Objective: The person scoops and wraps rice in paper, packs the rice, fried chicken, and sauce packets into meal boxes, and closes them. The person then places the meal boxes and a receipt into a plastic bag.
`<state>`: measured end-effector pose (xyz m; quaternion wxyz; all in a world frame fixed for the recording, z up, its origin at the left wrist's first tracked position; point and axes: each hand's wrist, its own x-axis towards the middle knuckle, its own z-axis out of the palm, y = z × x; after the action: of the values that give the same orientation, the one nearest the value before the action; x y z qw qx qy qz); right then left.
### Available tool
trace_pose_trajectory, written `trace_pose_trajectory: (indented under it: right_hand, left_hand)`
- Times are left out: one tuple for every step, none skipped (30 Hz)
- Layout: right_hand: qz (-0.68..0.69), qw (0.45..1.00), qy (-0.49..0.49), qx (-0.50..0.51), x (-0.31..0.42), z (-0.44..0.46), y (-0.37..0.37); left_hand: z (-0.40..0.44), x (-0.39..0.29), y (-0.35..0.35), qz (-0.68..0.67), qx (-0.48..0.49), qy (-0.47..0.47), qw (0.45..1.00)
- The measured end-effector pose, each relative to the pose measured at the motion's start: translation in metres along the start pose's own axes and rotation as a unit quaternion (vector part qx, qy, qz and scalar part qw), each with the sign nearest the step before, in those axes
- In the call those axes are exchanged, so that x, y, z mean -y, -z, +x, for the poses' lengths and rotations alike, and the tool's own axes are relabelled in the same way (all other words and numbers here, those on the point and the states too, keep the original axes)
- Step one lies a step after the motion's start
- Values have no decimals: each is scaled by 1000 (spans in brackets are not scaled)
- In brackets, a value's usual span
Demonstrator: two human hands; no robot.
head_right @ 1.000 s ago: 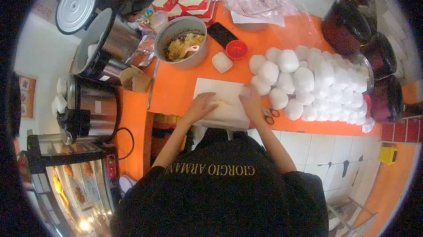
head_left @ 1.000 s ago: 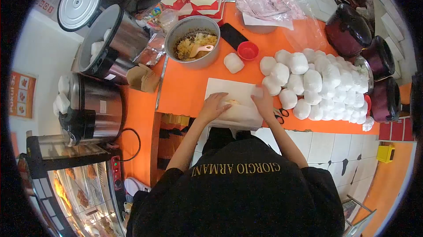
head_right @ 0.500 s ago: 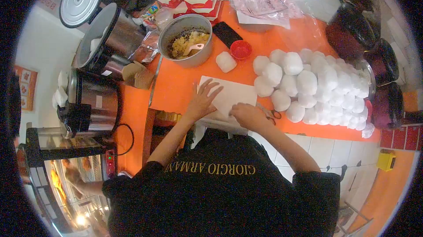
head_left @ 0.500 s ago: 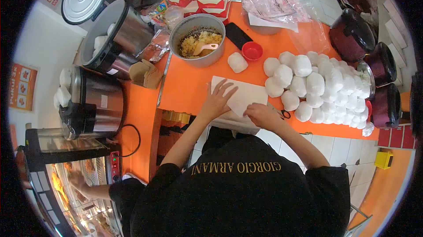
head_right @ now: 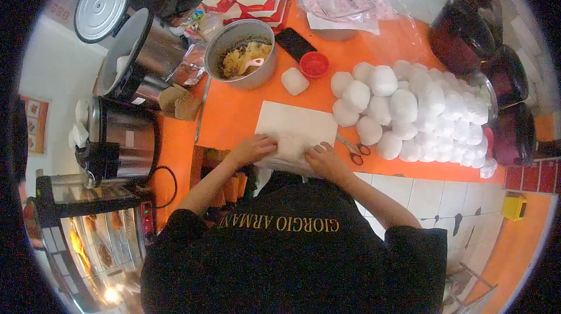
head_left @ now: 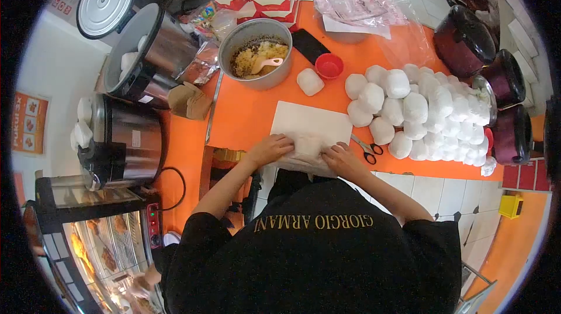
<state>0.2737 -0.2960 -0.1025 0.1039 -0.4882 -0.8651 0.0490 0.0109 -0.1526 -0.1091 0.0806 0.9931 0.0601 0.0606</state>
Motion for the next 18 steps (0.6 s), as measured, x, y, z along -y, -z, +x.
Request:
trace_pose_trajectory:
  right_hand:
    - [0,1000,-2,0,3,-3,-3]
    - [-26,998,1,-61,8,-6,-7]
    - [-52,991,4,-120,10,-7,-13]
    - [-51,991,4,-121,7,-8,-17]
    - [-23,996,-9,-87,2,-8,-21]
    - [5,998,-21,-53,-3,-6,-19]
    - [4,998,-19,-54,-8,0,-18]
    - [2,998,-56,2,-15,7,-18]
    - [0,994,-93,58,-21,15,-15]
    - [0,994,-94,57,-25,29,-3]
    - [32,979,-168,106,-30,45,8]
    - [64,956,-241,154,-33,60,17]
    - [65,956,-242,153,-38,72,13]
    - [34,951,-282,124,-41,84,9]
    - [3,942,-321,95,-46,92,3]
    - [3,943,-321,93,-50,97,1]
    - [-87,962,-257,-37,-53,101,-2]
    - [-175,952,-186,-167,-55,104,-6]
  left_hand:
    - [-1,-2,-5,0,1,-1,1000]
    - [-4,-5,-11,-37,-25,14,999]
    - [-5,-6,-12,-74,-51,30,996]
    - [-6,-6,-12,-73,-51,30,996]
    - [-7,-6,-13,-81,-37,30,996]
    - [-8,-5,-14,-88,-23,30,995]
    - [-8,-4,-16,-87,-24,31,995]
    - [-6,-3,-19,-99,-22,67,993]
    - [-4,-3,-22,-112,-19,102,988]
    - [5,-4,-17,-112,-19,101,988]
    - [17,-2,-12,-222,-1,230,948]
    - [29,1,-8,-324,17,353,878]
    - [38,5,-9,-324,18,352,878]
    - [47,11,-9,-277,-59,374,883]
    - [56,17,-9,-228,-136,392,881]
    - [64,23,-9,-226,-136,392,881]
    - [70,29,-9,-197,-58,430,879]
    - [77,35,-8,-167,20,464,870]
